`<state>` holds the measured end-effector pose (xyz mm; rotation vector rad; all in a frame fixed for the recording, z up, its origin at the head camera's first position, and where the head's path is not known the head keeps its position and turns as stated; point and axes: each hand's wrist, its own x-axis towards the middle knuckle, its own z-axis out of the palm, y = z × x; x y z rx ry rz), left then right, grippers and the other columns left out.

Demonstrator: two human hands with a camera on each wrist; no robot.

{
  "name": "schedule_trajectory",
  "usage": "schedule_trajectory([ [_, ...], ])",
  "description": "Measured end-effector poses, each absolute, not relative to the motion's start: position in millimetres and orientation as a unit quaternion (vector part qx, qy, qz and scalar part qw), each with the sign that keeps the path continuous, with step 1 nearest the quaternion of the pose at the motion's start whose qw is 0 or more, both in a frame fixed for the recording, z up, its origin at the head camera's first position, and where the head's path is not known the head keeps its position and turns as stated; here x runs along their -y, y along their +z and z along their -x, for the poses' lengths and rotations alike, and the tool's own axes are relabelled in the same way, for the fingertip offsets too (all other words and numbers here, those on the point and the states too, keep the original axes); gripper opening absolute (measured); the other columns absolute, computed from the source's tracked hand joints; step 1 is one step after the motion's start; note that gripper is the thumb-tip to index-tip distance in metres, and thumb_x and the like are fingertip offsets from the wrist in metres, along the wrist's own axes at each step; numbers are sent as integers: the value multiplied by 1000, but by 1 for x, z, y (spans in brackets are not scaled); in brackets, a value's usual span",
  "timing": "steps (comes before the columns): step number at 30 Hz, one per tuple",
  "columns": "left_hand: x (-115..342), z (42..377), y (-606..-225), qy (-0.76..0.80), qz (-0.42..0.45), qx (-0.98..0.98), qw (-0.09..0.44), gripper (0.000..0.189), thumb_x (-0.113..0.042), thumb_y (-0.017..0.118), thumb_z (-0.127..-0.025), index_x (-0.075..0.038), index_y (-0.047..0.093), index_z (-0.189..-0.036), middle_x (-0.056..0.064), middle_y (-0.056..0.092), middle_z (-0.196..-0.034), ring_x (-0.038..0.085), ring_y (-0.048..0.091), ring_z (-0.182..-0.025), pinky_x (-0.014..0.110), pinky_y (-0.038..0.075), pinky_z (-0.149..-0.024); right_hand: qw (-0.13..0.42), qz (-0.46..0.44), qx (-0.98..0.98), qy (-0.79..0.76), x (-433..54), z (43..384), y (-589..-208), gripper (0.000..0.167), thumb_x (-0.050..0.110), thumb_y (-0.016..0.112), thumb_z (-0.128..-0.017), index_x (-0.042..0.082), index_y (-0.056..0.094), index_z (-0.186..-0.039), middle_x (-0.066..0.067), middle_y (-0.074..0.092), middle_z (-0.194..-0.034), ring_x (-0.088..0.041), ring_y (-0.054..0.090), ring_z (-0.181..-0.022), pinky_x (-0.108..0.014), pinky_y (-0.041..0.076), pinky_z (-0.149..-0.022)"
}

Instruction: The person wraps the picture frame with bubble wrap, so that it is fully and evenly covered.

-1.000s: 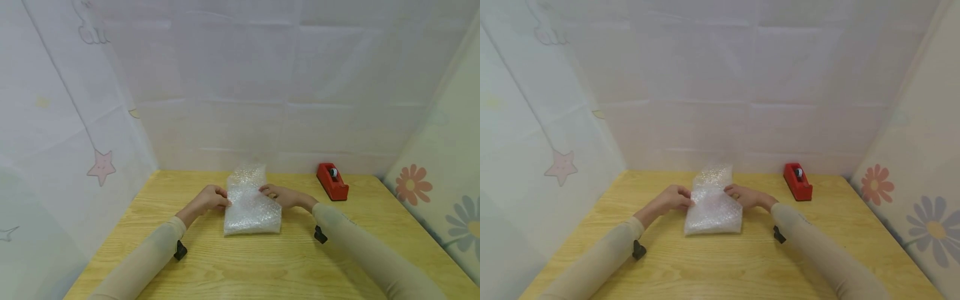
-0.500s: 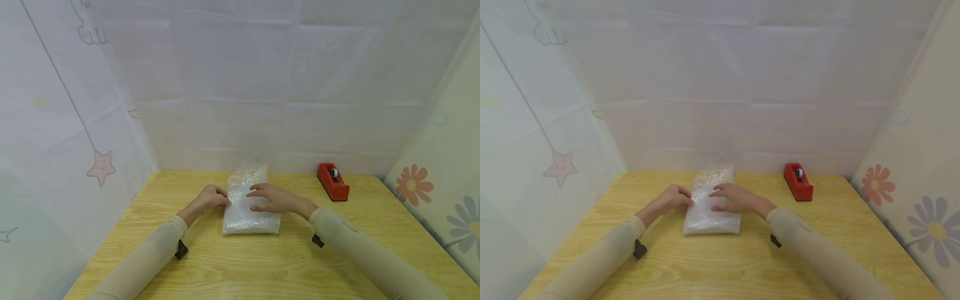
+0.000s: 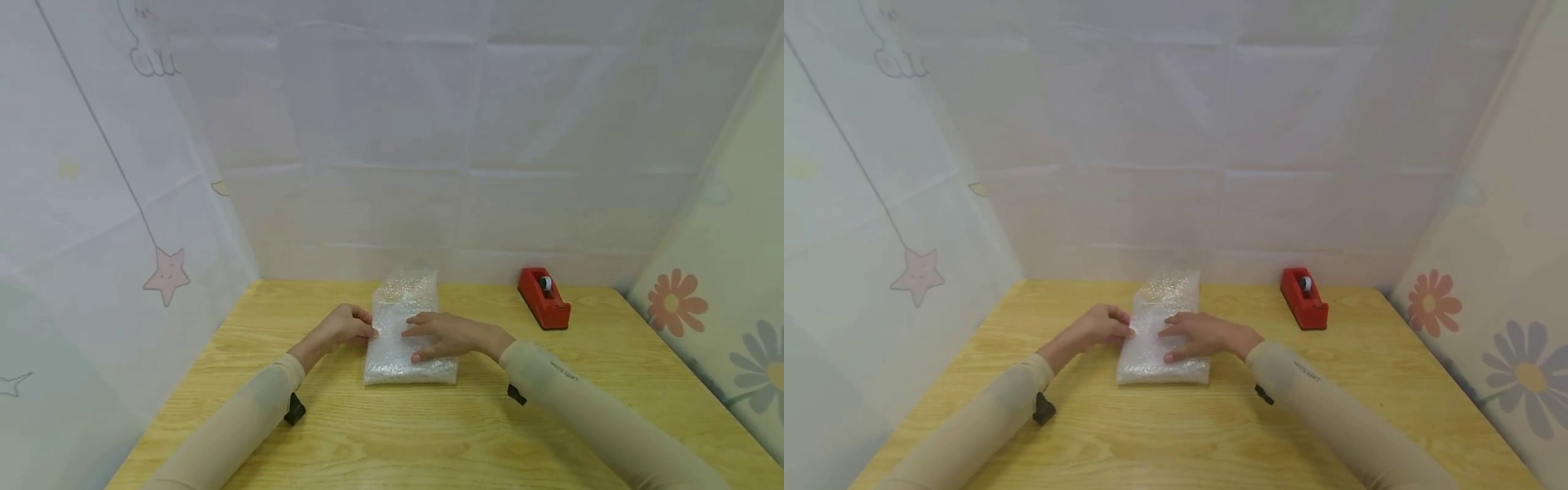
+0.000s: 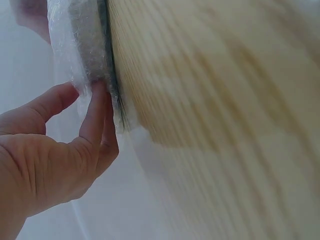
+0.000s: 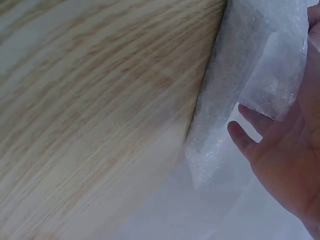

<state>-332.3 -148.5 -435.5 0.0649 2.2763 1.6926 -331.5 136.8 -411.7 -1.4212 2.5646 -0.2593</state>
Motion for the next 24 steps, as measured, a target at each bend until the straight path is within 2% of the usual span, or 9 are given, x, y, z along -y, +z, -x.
schedule_trajectory([
  [5, 150, 334, -435, 590, -32, -791, 156, 62, 1, 79, -86, 6, 46, -138, 23, 61, -117, 31, 71, -90, 45, 58, -84, 115, 483, -862, -99, -136, 334, -414, 69, 54, 60, -100, 15, 47, -154, -14, 32, -162, -36, 27, -148, -56, 25, -116],
  [9, 148, 332, -433, 582, -43, -799, 145, 73, 5, 79, -86, 3, 35, -145, 23, 59, -112, 31, 70, -86, 48, 58, -83, 118, 484, -861, -105, -136, 335, -419, 69, 52, 59, -100, 15, 43, -156, -13, 29, -164, -36, 27, -148, -57, 25, -116],
  [12, 141, 328, -431, 535, -71, -834, 114, 68, 5, 77, -86, 3, 41, -143, 20, 59, -106, 28, 68, -83, 45, 59, -78, 117, 480, -863, -106, -137, 336, -423, 69, 53, 59, -100, 17, 43, -157, -12, 28, -164, -34, 27, -148, -57, 26, -115],
  [17, 134, 328, -428, 381, -135, -912, 68, 53, -9, 71, -88, -1, 59, -139, 12, 63, -105, 22, 61, -86, 37, 54, -73, 113, 483, -861, -115, -139, 336, -422, 71, 49, 61, -100, 16, 40, -159, -14, 23, -165, -37, 23, -149, -62, 24, -114],
  [20, 135, 332, -431, 344, -168, -921, 69, 58, -13, 67, -86, 0, 58, -142, 5, 61, -85, 16, 53, -68, 31, 46, -60, 103, 507, -850, -97, -137, 334, -420, 69, 43, 59, -102, 15, 36, -160, -15, 19, -166, -38, 20, -150, -64, 23, -114],
  [22, 136, 335, -434, 343, -179, -919, 78, 59, -15, 65, -87, 1, 56, -143, -1, 53, -67, 11, 42, -54, 27, 37, -50, 101, 525, -841, -82, -135, 333, -418, 67, 41, 57, -103, 16, 34, -161, -16, 18, -167, -39, 18, -150, -64, 21, -114],
  [24, 137, 337, -435, 345, -187, -916, 87, 59, -15, 63, -87, 2, 56, -144, -4, 42, -55, 9, 31, -46, 25, 30, -44, 108, 535, -835, -72, -133, 332, -418, 64, 40, 53, -105, 17, 33, -161, -15, 18, -167, -39, 17, -151, -64, 19, -115],
])
